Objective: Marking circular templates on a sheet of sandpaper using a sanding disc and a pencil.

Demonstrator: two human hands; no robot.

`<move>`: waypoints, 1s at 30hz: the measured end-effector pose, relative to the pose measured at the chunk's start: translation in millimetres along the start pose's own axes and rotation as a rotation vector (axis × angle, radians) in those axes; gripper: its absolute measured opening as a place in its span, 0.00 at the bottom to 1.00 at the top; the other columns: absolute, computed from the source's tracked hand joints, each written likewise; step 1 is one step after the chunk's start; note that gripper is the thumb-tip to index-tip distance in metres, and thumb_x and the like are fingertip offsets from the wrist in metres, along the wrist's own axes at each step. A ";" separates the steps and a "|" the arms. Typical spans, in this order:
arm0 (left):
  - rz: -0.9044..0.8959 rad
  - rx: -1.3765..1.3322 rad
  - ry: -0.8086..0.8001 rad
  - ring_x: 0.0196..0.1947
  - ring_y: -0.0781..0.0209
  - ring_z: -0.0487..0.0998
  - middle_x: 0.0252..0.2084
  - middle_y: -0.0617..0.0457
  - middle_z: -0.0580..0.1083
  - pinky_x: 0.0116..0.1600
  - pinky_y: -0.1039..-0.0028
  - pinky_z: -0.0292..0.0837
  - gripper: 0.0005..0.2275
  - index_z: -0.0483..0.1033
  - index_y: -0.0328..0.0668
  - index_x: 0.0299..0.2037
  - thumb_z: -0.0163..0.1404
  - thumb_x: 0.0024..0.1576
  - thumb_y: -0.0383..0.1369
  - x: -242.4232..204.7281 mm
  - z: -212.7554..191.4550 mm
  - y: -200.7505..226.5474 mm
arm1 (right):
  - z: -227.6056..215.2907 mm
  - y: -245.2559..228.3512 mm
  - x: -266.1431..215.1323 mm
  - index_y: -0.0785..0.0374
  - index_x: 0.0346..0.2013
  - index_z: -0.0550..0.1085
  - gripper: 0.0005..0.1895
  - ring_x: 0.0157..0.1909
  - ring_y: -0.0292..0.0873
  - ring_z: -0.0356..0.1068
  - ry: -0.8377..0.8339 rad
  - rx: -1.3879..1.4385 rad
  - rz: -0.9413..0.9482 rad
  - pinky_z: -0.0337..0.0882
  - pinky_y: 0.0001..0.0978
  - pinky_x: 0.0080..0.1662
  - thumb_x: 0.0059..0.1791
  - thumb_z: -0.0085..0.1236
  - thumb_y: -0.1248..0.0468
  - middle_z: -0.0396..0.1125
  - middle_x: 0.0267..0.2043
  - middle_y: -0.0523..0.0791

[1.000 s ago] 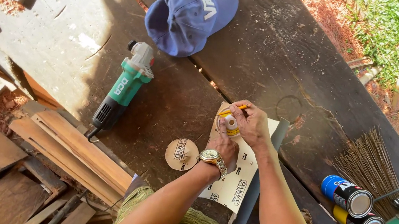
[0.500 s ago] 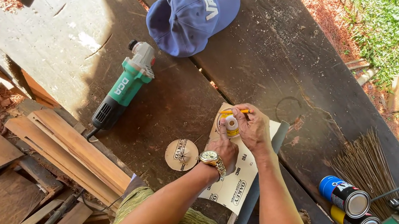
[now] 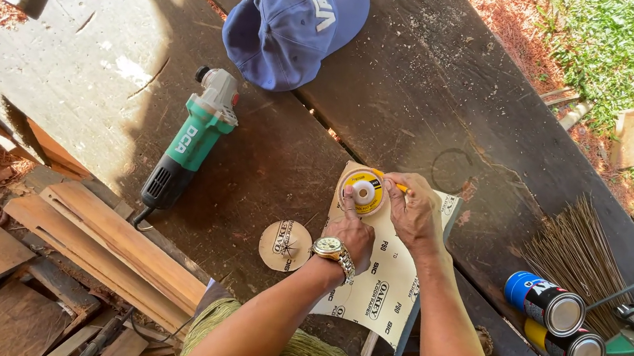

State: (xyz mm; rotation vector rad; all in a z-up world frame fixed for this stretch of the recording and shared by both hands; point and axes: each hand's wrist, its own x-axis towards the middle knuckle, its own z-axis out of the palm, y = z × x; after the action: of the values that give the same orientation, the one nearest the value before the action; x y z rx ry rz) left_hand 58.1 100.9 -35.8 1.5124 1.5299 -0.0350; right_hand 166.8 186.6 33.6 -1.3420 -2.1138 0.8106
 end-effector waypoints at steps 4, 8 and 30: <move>0.012 0.052 -0.059 0.50 0.29 0.77 0.71 0.10 0.36 0.61 0.56 0.72 0.13 0.80 0.36 0.47 0.47 0.55 0.26 -23.6 -45.0 17.8 | -5.7 -4.7 -7.1 0.67 0.44 0.77 0.07 0.45 0.52 0.74 -0.022 -0.078 -0.034 0.74 0.41 0.45 0.54 0.57 0.67 0.74 0.42 0.52; 0.024 0.098 -0.084 0.47 0.31 0.80 0.69 0.05 0.38 0.58 0.58 0.75 0.12 0.81 0.34 0.45 0.48 0.54 0.26 -16.3 -38.1 13.8 | -7.8 0.5 -17.3 0.67 0.42 0.77 0.06 0.45 0.53 0.74 -0.034 -0.169 -0.050 0.74 0.42 0.46 0.53 0.58 0.68 0.73 0.40 0.51; 0.037 0.129 -0.046 0.47 0.39 0.81 0.44 0.33 0.78 0.51 0.56 0.78 0.16 0.71 0.28 0.51 0.53 0.55 0.31 25.3 -81.0 -6.7 | -8.9 2.8 -52.6 0.66 0.39 0.78 0.11 0.39 0.45 0.77 -0.109 0.019 0.236 0.75 0.36 0.43 0.54 0.57 0.60 0.76 0.38 0.49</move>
State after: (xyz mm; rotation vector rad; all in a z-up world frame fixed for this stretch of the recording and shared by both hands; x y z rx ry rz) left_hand 11.5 167.7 -10.7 1.6302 1.4862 -0.1483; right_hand 194.9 141.2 32.6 -1.5907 -2.0473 1.0176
